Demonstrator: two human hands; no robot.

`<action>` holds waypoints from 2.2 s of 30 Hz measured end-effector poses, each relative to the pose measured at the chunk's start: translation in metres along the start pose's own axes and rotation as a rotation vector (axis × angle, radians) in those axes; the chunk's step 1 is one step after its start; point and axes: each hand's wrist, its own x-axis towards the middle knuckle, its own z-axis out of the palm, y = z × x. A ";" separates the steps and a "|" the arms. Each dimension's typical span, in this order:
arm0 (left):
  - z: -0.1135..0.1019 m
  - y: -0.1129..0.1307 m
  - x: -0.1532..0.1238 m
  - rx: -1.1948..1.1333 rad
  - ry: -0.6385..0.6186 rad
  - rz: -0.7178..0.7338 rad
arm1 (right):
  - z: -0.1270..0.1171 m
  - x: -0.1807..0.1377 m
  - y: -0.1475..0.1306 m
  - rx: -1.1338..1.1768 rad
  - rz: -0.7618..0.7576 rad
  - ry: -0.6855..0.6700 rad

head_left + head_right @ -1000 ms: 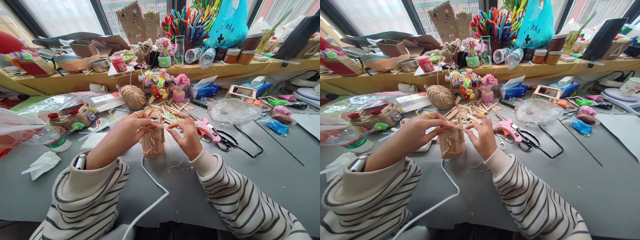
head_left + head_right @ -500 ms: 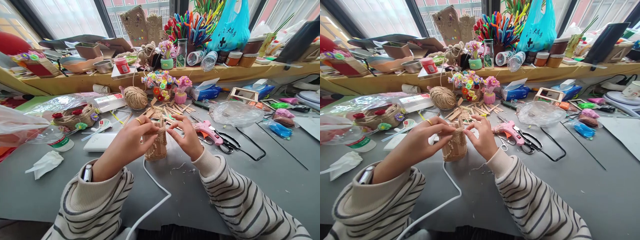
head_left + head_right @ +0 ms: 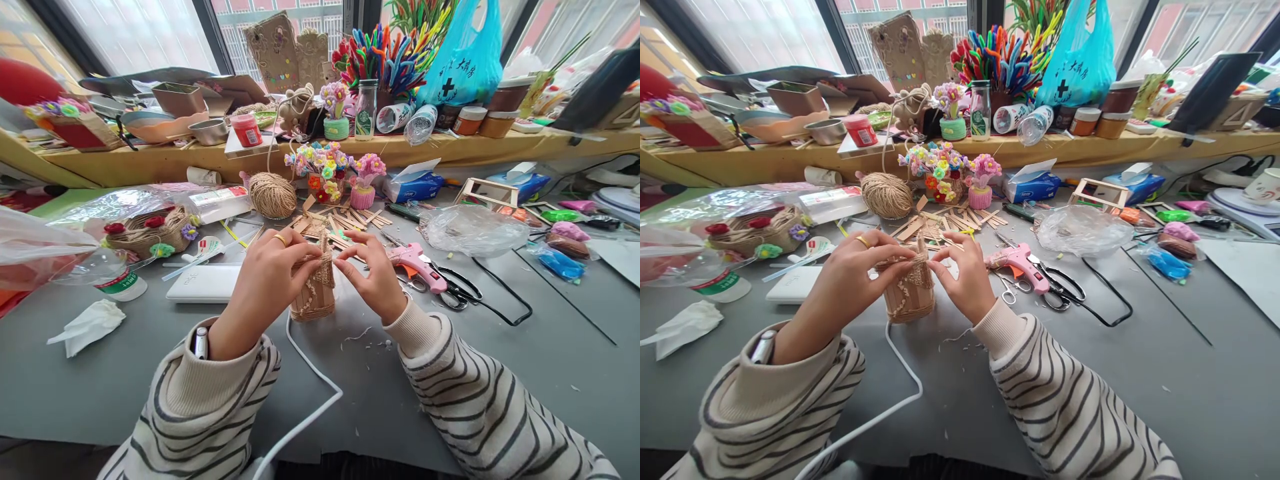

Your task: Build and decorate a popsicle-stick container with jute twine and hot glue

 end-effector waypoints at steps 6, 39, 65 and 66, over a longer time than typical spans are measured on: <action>-0.001 0.001 0.002 -0.035 -0.036 -0.028 | 0.001 0.001 0.000 0.002 -0.011 -0.003; -0.001 0.006 0.019 -0.056 -0.093 -0.169 | -0.080 -0.045 0.020 -0.370 0.127 0.020; 0.001 0.003 0.009 -0.064 -0.053 -0.171 | -0.065 -0.024 0.012 -1.043 0.623 -0.612; 0.001 0.003 0.009 -0.066 -0.055 -0.173 | -0.065 -0.024 0.014 -1.029 0.608 -0.620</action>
